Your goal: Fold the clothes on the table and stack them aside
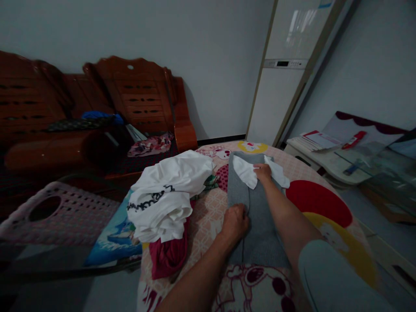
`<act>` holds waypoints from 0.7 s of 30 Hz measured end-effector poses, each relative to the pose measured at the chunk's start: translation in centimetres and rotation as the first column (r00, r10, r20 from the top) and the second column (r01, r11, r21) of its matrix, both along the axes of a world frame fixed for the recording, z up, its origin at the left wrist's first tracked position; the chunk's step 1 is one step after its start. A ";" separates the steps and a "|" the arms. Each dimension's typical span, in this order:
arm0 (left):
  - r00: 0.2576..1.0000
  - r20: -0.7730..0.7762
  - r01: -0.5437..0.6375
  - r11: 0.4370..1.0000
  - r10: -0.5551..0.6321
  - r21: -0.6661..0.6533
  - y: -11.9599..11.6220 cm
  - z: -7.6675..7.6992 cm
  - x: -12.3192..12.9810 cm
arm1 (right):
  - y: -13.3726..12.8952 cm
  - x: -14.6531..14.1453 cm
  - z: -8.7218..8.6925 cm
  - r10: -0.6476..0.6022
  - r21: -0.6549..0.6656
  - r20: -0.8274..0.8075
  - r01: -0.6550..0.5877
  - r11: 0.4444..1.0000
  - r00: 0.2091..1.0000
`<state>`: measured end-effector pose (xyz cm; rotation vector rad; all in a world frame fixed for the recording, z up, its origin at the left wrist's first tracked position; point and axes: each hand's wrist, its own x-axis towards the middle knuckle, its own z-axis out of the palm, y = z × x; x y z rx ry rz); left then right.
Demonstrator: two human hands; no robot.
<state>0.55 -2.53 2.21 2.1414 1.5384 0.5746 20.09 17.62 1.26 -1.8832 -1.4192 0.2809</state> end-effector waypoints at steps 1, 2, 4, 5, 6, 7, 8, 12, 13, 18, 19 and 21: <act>1.000 0.024 -0.001 1.000 0.001 0.014 0.0 -0.1 0.0 | 0.0 -0.1 0.1 -0.002 0.001 -0.008 0.002 1.000 1.000; 0.999 0.048 -0.003 1.000 0.001 0.026 0.1 -0.2 0.0 | 0.0 -0.1 0.3 -0.008 0.000 -0.012 0.008 1.000 1.000; 0.995 0.099 -0.006 0.999 0.002 0.043 0.1 -0.3 0.0 | 0.1 -0.2 1.1 -0.010 0.017 -0.011 0.011 1.000 1.000; 0.993 0.121 -0.009 0.999 0.003 0.049 0.2 -0.3 0.0 | 0.1 -0.2 1.6 -0.011 0.030 -0.009 0.011 0.999 1.000; 0.990 0.138 -0.009 0.999 0.001 0.053 0.2 -0.2 0.1 | 0.2 -0.2 2.2 -0.011 0.041 -0.004 0.011 0.999 1.000; 0.989 0.150 -0.005 0.998 -0.004 0.057 0.2 -0.1 0.1 | 0.2 -0.1 2.7 -0.011 0.050 0.001 0.011 0.999 1.000; 0.987 0.158 0.002 0.998 -0.012 0.063 0.1 0.0 0.2 | 0.3 0.0 3.2 -0.012 0.055 0.008 0.011 0.998 1.000; 0.984 0.175 0.022 0.998 -0.032 0.061 0.0 0.3 0.3 | 0.0 0.5 4.2 -0.021 0.033 0.036 0.020 0.999 0.999; 0.983 0.178 0.025 0.998 -0.034 0.054 0.0 0.3 0.3 | -0.2 0.6 4.1 -0.024 0.018 0.042 0.023 1.000 0.999; 0.977 0.210 0.024 1.000 -0.026 0.014 0.3 0.3 0.4 | -1.3 0.4 2.9 -0.036 -0.081 0.068 0.042 0.996 0.997; 0.975 0.221 0.020 1.000 -0.017 -0.009 0.4 0.3 0.4 | -1.5 0.3 2.7 -0.036 -0.099 0.073 0.043 0.994 0.997; 0.970 0.244 0.006 0.998 0.009 -0.061 0.5 0.4 0.4 | -1.8 0.3 2.4 -0.025 -0.128 0.079 0.035 0.991 0.997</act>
